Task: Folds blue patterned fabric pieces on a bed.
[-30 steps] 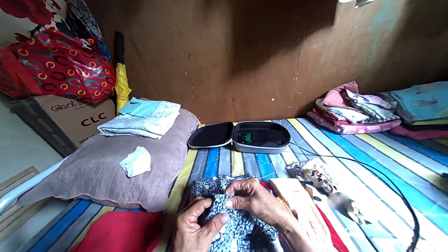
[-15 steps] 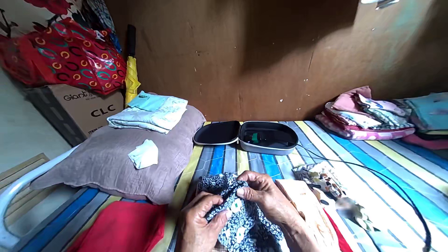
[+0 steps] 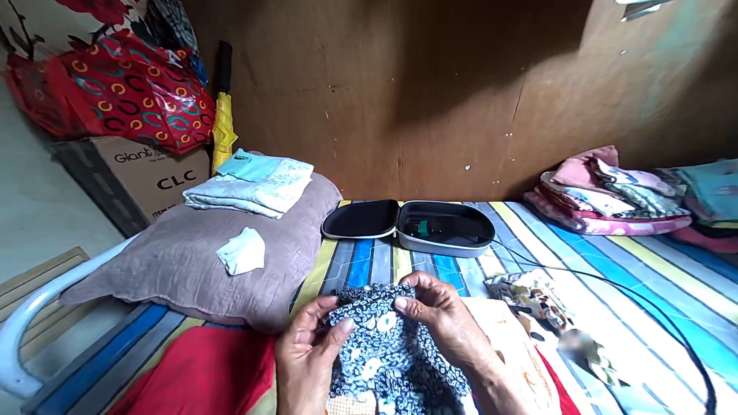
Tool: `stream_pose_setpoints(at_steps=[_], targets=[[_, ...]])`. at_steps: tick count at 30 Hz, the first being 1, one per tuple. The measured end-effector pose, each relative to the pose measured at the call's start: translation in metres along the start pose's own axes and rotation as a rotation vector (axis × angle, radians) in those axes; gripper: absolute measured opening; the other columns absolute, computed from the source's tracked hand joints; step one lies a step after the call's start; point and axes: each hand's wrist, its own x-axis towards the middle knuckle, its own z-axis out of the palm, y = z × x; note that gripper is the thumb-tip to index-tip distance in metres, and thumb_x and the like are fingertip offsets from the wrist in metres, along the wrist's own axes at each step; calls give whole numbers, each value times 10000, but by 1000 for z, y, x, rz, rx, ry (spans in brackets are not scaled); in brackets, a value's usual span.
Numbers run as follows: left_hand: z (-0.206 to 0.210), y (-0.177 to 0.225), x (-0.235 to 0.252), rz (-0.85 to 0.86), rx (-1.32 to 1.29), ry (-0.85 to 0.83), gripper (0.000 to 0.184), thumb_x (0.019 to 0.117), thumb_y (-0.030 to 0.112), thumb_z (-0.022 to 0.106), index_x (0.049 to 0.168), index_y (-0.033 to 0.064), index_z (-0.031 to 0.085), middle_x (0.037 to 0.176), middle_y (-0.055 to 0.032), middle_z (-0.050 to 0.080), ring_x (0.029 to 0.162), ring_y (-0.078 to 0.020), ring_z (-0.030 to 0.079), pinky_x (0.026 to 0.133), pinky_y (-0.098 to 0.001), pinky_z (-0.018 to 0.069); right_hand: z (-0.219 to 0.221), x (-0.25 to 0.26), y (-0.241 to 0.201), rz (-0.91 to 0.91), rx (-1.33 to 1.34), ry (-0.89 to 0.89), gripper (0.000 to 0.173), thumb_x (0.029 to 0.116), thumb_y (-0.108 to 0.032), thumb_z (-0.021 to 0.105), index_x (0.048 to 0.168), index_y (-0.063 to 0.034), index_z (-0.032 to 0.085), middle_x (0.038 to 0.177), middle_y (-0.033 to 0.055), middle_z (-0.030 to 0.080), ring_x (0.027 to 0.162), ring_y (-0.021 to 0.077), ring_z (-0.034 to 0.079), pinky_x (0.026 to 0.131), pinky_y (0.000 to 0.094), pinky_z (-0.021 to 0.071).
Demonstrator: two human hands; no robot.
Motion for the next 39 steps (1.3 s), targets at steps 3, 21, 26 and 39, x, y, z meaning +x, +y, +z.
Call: stream_pose_setpoints(at_steps=[3, 21, 26, 39], targets=[[-6, 9, 4, 64, -7, 58, 301, 873, -77, 583, 1154, 32, 582, 938, 101, 741, 877, -17, 710, 782, -209, 598, 7, 0, -6, 5, -25, -59, 211, 875, 25, 675, 1050, -86, 639, 773, -87, 682, 707, -9, 651, 704, 187, 562], [0, -72, 30, -400, 492, 111, 331, 963, -44, 604, 1289, -95, 583, 1045, -224, 688, 918, -235, 649, 859, -380, 517, 7, 19, 30, 322, -708, 24, 315, 958, 3, 614, 1270, 25, 648, 1085, 154, 738, 995, 214, 705, 934, 374, 527], [5, -72, 30, -352, 630, 59, 334, 961, -7, 630, 1286, -78, 595, 1024, -209, 705, 932, -260, 663, 864, -414, 519, 5, 16, 26, 307, -780, 91, 298, 947, 2, 629, 1241, 38, 654, 1098, 166, 723, 970, 227, 701, 901, 363, 535], [31, -41, -8, 91, 907, -530, 635, 1061, 308, 352, 1493, -156, 364, 1532, -382, 371, 1439, -546, 353, 1188, -638, 237, 19, 2, 42, 401, -1259, -263, 505, 1087, -276, 407, 1564, -112, 427, 1614, 125, 414, 1518, 382, 308, 1159, 651, 258]])
